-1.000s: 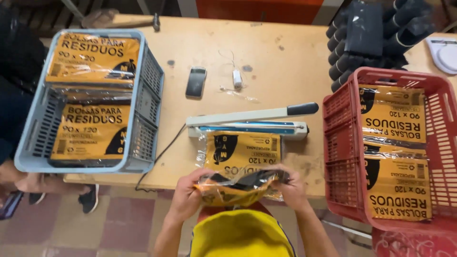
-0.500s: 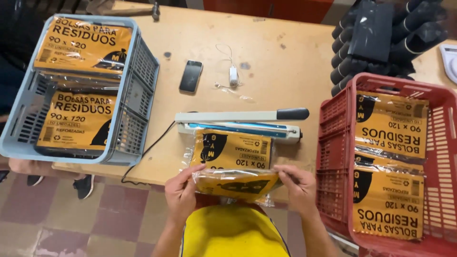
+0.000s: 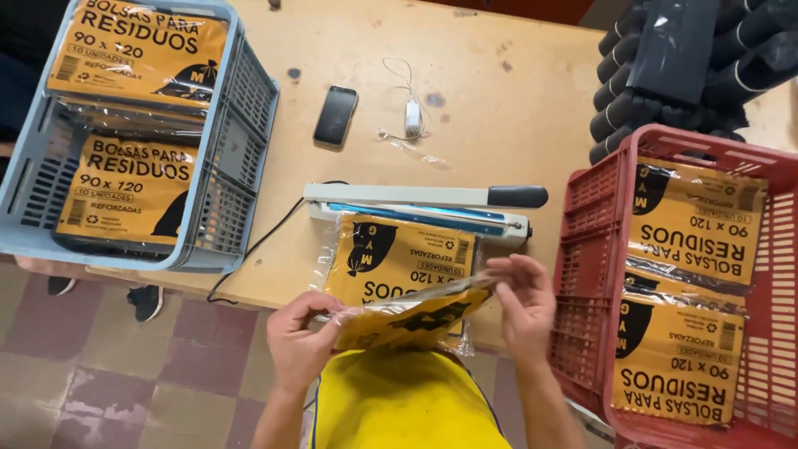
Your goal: The person is sealing plastic trash bags using a manual impulse heat sealer and placing them into a collection basket.
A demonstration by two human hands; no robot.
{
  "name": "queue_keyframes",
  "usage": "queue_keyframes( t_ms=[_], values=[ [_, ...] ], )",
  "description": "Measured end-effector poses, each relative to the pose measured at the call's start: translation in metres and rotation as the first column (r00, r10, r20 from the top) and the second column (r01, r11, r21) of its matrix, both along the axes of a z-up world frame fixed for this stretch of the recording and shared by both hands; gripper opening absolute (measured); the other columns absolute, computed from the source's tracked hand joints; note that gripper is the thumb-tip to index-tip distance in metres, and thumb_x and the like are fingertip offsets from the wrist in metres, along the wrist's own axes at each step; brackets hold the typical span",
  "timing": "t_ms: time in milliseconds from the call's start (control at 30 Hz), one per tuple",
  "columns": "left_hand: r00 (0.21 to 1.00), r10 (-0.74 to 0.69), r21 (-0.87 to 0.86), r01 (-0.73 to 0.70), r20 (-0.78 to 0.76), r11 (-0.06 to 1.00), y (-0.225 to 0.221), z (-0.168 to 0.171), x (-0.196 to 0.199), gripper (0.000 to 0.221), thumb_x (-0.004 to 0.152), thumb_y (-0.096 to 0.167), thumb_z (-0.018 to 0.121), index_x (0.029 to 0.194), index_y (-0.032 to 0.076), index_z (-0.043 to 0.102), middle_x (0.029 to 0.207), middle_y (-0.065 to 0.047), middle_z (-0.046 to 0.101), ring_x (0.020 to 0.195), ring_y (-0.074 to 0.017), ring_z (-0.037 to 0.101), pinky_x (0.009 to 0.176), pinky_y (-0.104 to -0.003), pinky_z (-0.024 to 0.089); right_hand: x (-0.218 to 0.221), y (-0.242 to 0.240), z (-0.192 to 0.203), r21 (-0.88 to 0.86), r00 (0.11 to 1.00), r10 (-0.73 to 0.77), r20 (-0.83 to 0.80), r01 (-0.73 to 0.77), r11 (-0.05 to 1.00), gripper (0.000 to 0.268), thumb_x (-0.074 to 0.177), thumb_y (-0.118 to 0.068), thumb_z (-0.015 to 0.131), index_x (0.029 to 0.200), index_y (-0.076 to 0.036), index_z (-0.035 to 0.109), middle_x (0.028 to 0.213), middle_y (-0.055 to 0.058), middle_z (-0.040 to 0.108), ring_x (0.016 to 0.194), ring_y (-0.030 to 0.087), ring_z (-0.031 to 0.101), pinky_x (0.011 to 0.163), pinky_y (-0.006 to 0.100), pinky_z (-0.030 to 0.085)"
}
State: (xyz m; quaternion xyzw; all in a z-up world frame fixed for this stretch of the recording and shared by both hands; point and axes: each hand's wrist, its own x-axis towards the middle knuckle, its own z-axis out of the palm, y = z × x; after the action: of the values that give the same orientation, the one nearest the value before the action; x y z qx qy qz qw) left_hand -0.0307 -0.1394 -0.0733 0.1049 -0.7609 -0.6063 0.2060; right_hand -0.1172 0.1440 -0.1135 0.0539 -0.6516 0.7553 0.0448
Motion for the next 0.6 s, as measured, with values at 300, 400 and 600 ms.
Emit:
queue_keyframes(
  t_ms=[300, 400, 600],
  values=[
    [0.999, 0.010, -0.033, -0.008, 0.046, 0.999, 0.009, -0.019, 0.004, 0.012, 0.074, 0.004, 0.084, 0.073, 0.010, 0.073, 0.064, 0.000, 0.069, 0.053, -0.0059, 0.055, 0.048, -0.018, 0.046, 0.010, -0.015, -0.062, 0.027, 0.893, -0.010, 0.449, -0.002, 1.000, 0.038, 0.085, 0.013, 0.071, 0.118, -0.001, 0.061, 0.106, 0.015, 0.070, 0.094, 0.027, 0.072, 0.092, 0.032, 0.064],
    [1.000, -0.028, -0.033, 0.028, 0.012, 0.999, 0.009, -0.018, 0.005, 0.021, 0.074, 0.019, 0.089, 0.070, 0.011, 0.069, 0.062, 0.000, 0.067, 0.052, -0.0071, 0.056, 0.048, -0.018, 0.047, 0.010, -0.008, -0.099, -0.237, 0.823, 0.237, 0.516, -0.129, 0.963, 0.032, 0.084, 0.020, 0.067, 0.108, -0.002, 0.069, 0.100, 0.014, 0.071, 0.093, 0.025, 0.069, 0.090, 0.035, 0.064],
    [0.996, 0.023, -0.020, -0.021, 0.085, 1.000, -0.001, 0.018, 0.024, 0.020, 0.075, 0.016, 0.086, 0.070, 0.013, 0.067, 0.066, 0.000, 0.069, 0.058, -0.0076, 0.061, 0.056, -0.020, 0.053, 0.018, 0.011, -0.062, 0.131, 0.783, -0.003, 0.623, -0.101, 0.986, 0.004, 0.085, 0.001, 0.077, 0.089, 0.001, 0.076, 0.086, 0.014, 0.076, 0.077, 0.024, 0.069, 0.074, 0.031, 0.060]
  ],
)
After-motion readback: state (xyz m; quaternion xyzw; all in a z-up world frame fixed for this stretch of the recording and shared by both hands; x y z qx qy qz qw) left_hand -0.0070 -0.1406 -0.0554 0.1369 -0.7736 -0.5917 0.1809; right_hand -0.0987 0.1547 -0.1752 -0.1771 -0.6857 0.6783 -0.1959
